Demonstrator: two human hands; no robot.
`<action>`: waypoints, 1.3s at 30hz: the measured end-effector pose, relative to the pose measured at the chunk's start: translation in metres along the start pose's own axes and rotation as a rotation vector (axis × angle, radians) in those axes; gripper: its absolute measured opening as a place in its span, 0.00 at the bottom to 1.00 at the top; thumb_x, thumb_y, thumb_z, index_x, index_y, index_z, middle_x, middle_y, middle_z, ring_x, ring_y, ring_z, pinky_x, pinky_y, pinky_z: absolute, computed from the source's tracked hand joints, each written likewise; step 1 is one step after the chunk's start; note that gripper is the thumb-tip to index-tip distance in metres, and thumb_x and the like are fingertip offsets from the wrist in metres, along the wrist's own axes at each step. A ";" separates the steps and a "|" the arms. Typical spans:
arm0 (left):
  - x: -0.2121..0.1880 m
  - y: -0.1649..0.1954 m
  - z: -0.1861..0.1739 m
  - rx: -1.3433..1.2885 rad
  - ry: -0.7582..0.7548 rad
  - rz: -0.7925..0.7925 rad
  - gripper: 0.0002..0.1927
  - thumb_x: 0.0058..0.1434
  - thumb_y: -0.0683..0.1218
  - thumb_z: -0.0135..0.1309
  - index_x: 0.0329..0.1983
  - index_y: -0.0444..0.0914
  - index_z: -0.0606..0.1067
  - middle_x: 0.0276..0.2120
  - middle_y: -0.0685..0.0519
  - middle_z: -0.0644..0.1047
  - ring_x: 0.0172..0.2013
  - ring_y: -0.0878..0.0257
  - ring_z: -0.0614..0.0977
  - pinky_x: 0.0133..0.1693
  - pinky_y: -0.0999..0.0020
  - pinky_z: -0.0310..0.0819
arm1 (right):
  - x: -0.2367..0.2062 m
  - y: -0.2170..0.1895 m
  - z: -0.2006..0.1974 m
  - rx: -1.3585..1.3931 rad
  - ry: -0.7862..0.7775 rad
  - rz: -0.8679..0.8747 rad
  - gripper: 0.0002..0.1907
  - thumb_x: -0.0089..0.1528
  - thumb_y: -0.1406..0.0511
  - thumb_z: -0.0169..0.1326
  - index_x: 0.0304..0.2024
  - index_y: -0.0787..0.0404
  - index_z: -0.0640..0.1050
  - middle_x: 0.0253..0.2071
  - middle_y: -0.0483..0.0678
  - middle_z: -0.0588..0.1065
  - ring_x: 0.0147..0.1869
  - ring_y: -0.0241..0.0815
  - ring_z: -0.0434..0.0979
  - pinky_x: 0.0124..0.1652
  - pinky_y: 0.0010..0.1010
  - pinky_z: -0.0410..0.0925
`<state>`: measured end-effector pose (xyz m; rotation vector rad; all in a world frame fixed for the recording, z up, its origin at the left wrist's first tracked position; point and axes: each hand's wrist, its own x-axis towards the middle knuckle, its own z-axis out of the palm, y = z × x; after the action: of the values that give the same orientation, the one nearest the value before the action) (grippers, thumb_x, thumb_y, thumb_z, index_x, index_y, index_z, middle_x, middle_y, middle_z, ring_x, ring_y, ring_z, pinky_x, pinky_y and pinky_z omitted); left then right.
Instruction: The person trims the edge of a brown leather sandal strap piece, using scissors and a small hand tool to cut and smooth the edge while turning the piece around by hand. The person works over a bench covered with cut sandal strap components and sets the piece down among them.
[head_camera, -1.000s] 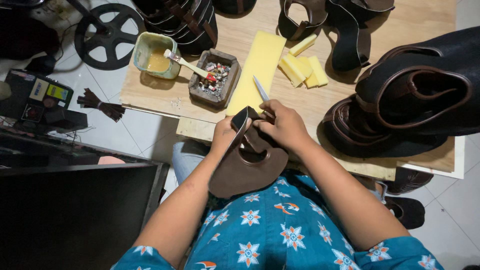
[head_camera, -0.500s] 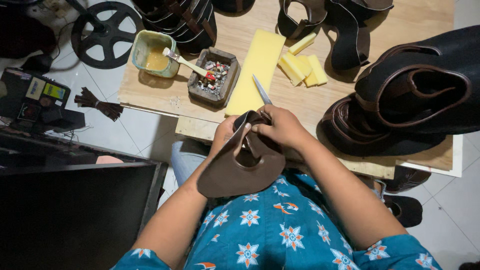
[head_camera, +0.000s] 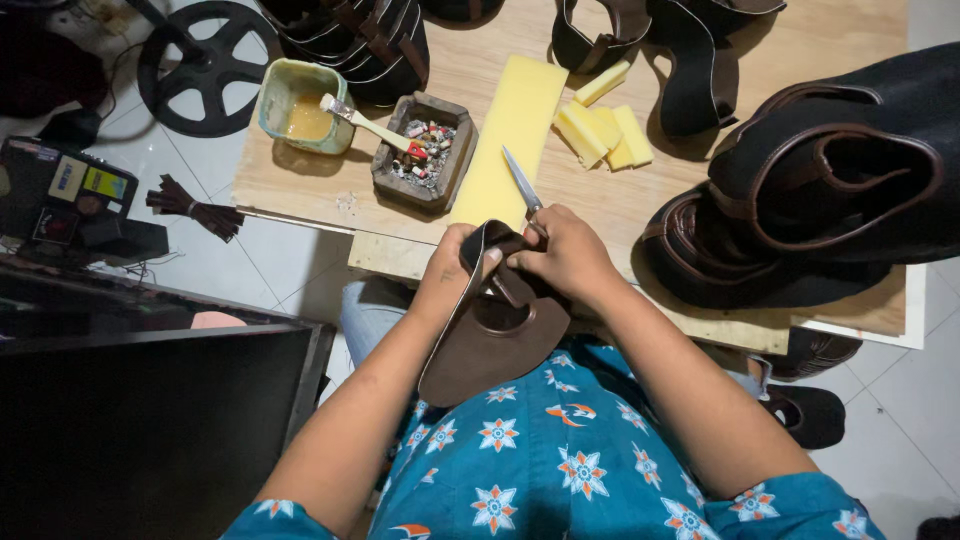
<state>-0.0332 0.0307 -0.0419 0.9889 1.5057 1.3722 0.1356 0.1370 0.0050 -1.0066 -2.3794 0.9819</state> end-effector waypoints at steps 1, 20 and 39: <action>0.000 0.001 -0.001 0.011 -0.008 0.028 0.17 0.62 0.47 0.61 0.49 0.34 0.73 0.35 0.54 0.79 0.37 0.68 0.78 0.41 0.70 0.75 | -0.001 0.000 0.001 -0.025 0.023 -0.001 0.19 0.48 0.61 0.71 0.29 0.61 0.73 0.32 0.54 0.73 0.37 0.56 0.76 0.36 0.42 0.68; 0.003 -0.002 0.002 0.128 -0.031 0.044 0.12 0.63 0.42 0.61 0.48 0.34 0.78 0.36 0.54 0.82 0.38 0.67 0.80 0.42 0.72 0.75 | -0.004 -0.003 0.005 0.032 -0.196 0.152 0.13 0.57 0.60 0.63 0.39 0.63 0.82 0.34 0.56 0.79 0.37 0.50 0.80 0.39 0.38 0.70; -0.011 0.017 -0.039 -0.341 -0.198 -0.072 0.25 0.61 0.40 0.59 0.62 0.34 0.70 0.46 0.51 0.78 0.42 0.65 0.79 0.45 0.68 0.77 | -0.052 -0.060 -0.077 0.475 0.298 -0.099 0.20 0.74 0.55 0.47 0.49 0.67 0.77 0.37 0.49 0.76 0.40 0.36 0.74 0.44 0.26 0.69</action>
<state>-0.0662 0.0093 -0.0229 0.8197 1.1056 1.3797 0.1856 0.1042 0.0982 -0.7808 -1.8154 1.1893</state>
